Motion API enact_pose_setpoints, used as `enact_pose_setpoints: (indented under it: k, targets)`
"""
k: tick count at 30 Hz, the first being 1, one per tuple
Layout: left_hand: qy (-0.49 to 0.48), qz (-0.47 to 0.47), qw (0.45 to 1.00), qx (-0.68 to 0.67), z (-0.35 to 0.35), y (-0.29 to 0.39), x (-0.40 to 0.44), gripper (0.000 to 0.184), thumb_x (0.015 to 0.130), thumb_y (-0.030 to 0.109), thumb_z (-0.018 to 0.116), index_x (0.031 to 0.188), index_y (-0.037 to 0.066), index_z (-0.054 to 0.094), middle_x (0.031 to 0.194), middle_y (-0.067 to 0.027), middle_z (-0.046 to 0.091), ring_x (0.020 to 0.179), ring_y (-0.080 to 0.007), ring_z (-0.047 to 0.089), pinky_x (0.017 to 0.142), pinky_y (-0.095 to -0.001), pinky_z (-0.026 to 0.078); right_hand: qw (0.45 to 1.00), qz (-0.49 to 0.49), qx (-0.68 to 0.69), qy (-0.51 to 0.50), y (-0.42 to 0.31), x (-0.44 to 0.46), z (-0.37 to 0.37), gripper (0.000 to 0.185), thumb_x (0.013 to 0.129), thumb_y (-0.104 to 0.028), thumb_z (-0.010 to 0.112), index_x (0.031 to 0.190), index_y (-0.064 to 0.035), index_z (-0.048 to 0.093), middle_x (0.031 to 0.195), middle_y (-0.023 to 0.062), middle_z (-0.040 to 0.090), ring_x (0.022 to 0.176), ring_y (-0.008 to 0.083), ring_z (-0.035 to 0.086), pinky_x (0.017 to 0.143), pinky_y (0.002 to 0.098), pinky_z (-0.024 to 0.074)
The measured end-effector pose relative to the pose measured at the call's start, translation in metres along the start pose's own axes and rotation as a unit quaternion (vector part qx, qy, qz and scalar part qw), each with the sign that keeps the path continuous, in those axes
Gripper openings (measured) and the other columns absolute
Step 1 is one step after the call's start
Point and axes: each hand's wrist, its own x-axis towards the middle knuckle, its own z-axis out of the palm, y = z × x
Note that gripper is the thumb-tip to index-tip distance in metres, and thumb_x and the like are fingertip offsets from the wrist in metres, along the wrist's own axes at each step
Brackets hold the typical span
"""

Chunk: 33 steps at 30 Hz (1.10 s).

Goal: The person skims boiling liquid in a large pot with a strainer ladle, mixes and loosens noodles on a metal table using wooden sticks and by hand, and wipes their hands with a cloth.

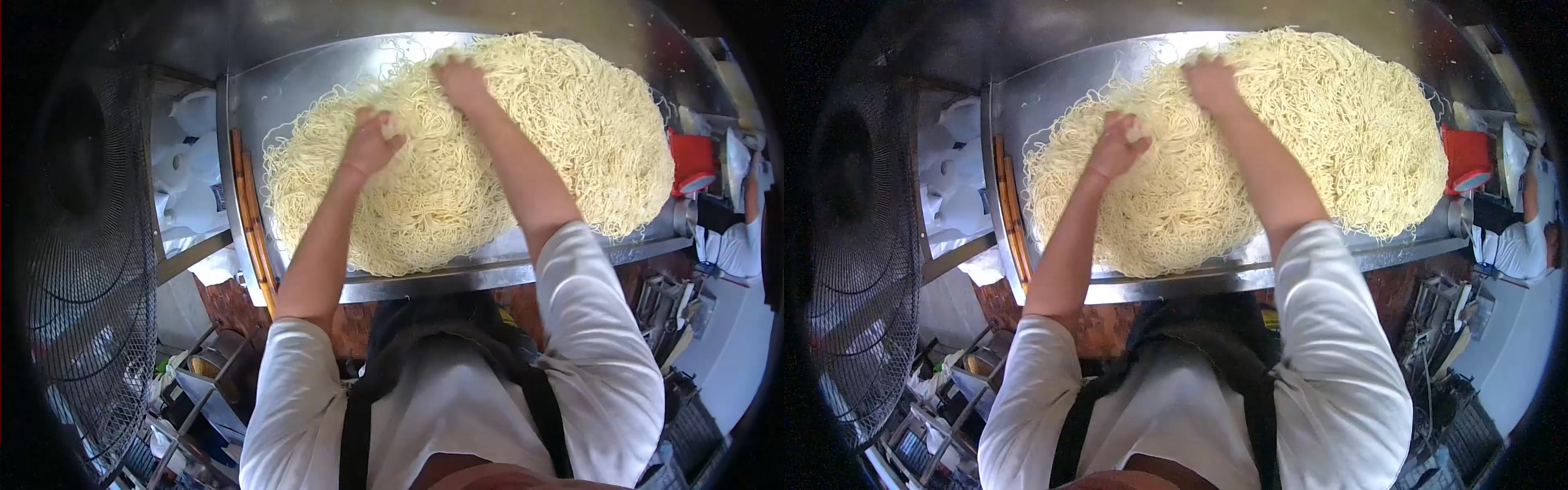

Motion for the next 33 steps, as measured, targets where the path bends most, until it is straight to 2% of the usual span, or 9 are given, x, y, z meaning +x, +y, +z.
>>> enact_pose_setpoints:
  k: [5, 7, 10, 13, 18, 24, 25, 29, 33]
  targets:
    - [-0.090, -0.015, 0.972, -0.216, -0.044, 0.032, -0.032, 0.029, 0.087, 0.014, 0.072, 0.109, 0.007, 0.055, 0.108, -0.0052, 0.056, 0.101, -0.0179, 0.056, 0.092, -0.0337, 0.046, 0.953, -0.088, 0.275, -0.097, -0.059, -0.053, -0.064, 0.041, 0.093, -0.008, 0.048, 0.133, -0.0127, 0.057, 0.116, 0.0140, 0.067, 0.112, 0.0281, 0.061, 0.101, 0.0409, 0.0464]
    - [-0.024, 0.053, 0.941, -0.333, -0.084, 0.055, -0.066, 0.032, 0.086, 0.012, 0.072, 0.113, 0.007, 0.057, 0.107, -0.0045, 0.058, 0.102, -0.0169, 0.056, 0.091, -0.0342, 0.047, 0.954, -0.174, 0.235, -0.063, -0.077, -0.093, -0.132, 0.050, 0.089, -0.003, 0.055, 0.137, -0.0127, 0.052, 0.123, 0.0133, 0.064, 0.112, 0.0295, 0.061, 0.102, 0.0415, 0.0460]
    - [-0.161, -0.031, 0.929, -0.332, -0.127, 0.054, -0.084, 0.042, 0.085, 0.015, 0.075, 0.121, 0.008, 0.055, 0.111, -0.0048, 0.057, 0.109, -0.0184, 0.056, 0.094, -0.0330, 0.046, 0.841, -0.293, 0.433, 0.137, -0.067, -0.115, -0.142, 0.060, 0.080, -0.002, 0.069, 0.137, -0.0107, 0.052, 0.131, 0.0182, 0.058, 0.117, 0.0314, 0.059, 0.102, 0.0420, 0.0466]
    - [-0.202, -0.042, 0.970, -0.129, -0.100, 0.002, -0.074, 0.052, 0.084, 0.025, 0.076, 0.125, 0.005, 0.054, 0.125, -0.0132, 0.056, 0.117, -0.0256, 0.055, 0.102, -0.0363, 0.042, 0.971, -0.115, 0.178, 0.107, -0.046, -0.129, -0.087, 0.066, 0.079, -0.003, 0.071, 0.140, -0.0128, 0.049, 0.142, 0.0190, 0.048, 0.129, 0.0352, 0.048, 0.108, 0.0428, 0.0410]
    - [-0.142, -0.005, 0.977, -0.160, -0.014, 0.003, -0.073, 0.038, 0.084, 0.022, 0.075, 0.116, 0.007, 0.062, 0.126, -0.0129, 0.056, 0.115, -0.0250, 0.055, 0.094, -0.0360, 0.046, 0.977, -0.040, 0.179, -0.112, -0.046, -0.169, -0.050, 0.065, 0.082, -0.010, 0.067, 0.143, -0.0124, 0.045, 0.147, 0.0204, 0.041, 0.131, 0.0375, 0.044, 0.104, 0.0497, 0.0412]
    - [0.009, -0.035, 0.896, -0.443, -0.058, 0.047, -0.097, 0.031, 0.085, 0.002, 0.067, 0.115, 0.005, 0.060, 0.100, -0.0022, 0.064, 0.089, -0.0125, 0.061, 0.076, -0.0234, 0.048, 0.828, -0.077, 0.555, 0.015, -0.056, -0.179, -0.059, 0.050, 0.082, -0.001, 0.065, 0.130, -0.0128, 0.058, 0.111, 0.0189, 0.066, 0.093, 0.0264, 0.065, 0.091, 0.0406, 0.0512]
    - [0.032, 0.035, 0.889, -0.455, -0.069, 0.038, -0.102, 0.031, 0.086, 0.000, 0.066, 0.116, 0.005, 0.060, 0.097, -0.0003, 0.064, 0.082, -0.0097, 0.060, 0.071, -0.0209, 0.047, 0.844, -0.040, 0.534, 0.030, -0.049, -0.184, -0.071, 0.051, 0.083, -0.001, 0.064, 0.132, -0.0128, 0.056, 0.116, 0.0194, 0.064, 0.099, 0.0275, 0.063, 0.094, 0.0411, 0.0495]
    - [0.016, -0.108, 0.939, -0.326, -0.063, -0.014, -0.099, 0.033, 0.086, 0.005, 0.068, 0.118, 0.006, 0.059, 0.093, -0.0013, 0.063, 0.078, -0.0082, 0.059, 0.065, -0.0230, 0.048, 0.924, 0.014, 0.318, 0.214, -0.005, -0.181, -0.037, 0.058, 0.084, -0.002, 0.063, 0.140, -0.0049, 0.046, 0.134, 0.0249, 0.052, 0.123, 0.0353, 0.051, 0.109, 0.0461, 0.0393]
    - [0.015, -0.198, 0.936, -0.289, -0.031, 0.018, -0.097, 0.034, 0.084, 0.016, 0.073, 0.113, 0.004, 0.061, 0.083, -0.0017, 0.060, 0.066, -0.0078, 0.053, 0.057, -0.0230, 0.046, 0.950, -0.045, 0.281, 0.130, -0.048, -0.194, -0.001, 0.065, 0.086, -0.009, 0.066, 0.146, -0.0085, 0.039, 0.142, 0.0225, 0.045, 0.135, 0.0398, 0.038, 0.114, 0.0466, 0.0329]
